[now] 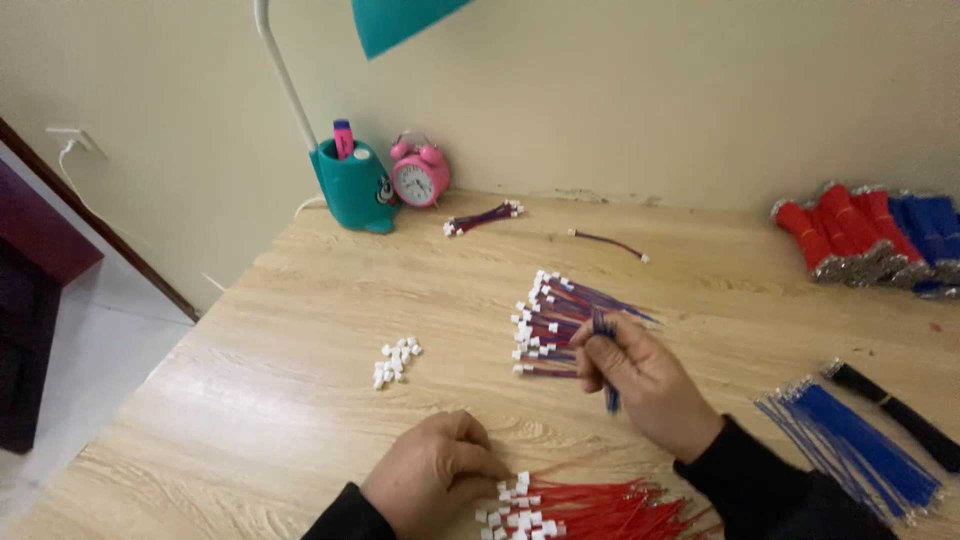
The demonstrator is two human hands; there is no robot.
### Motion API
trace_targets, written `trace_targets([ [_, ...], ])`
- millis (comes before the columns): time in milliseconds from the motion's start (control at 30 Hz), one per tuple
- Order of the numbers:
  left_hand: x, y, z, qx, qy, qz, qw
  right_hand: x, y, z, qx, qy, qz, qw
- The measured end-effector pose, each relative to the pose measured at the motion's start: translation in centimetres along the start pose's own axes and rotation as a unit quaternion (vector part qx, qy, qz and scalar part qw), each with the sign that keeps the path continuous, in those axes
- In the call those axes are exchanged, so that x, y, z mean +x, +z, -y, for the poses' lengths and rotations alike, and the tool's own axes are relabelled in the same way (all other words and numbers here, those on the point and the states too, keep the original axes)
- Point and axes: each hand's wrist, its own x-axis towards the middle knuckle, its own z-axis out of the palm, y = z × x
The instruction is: Assembling small electronic wire connectors by hand and using a small tool
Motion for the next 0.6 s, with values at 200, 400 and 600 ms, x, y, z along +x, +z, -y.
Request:
trace_targets([
  [200,0.3,0.0,1.4,0.044,0.006,-0.011,0.999,-0.2,0.3,-1.9,0.019,0.083,-0.021,0.996],
  [400,4.0,-1.9,-0.1,-0.016,-0.092,-0.081,0.992,-0.1,-0.1,-0.8,0.02,0.113,0.018,0.993],
  [600,8.7,1.2,0.3,-0.428,-0.243,-0.187,0.85,0.0,0.1,-0.2,-0.169,0.081,0.065,0.98],
])
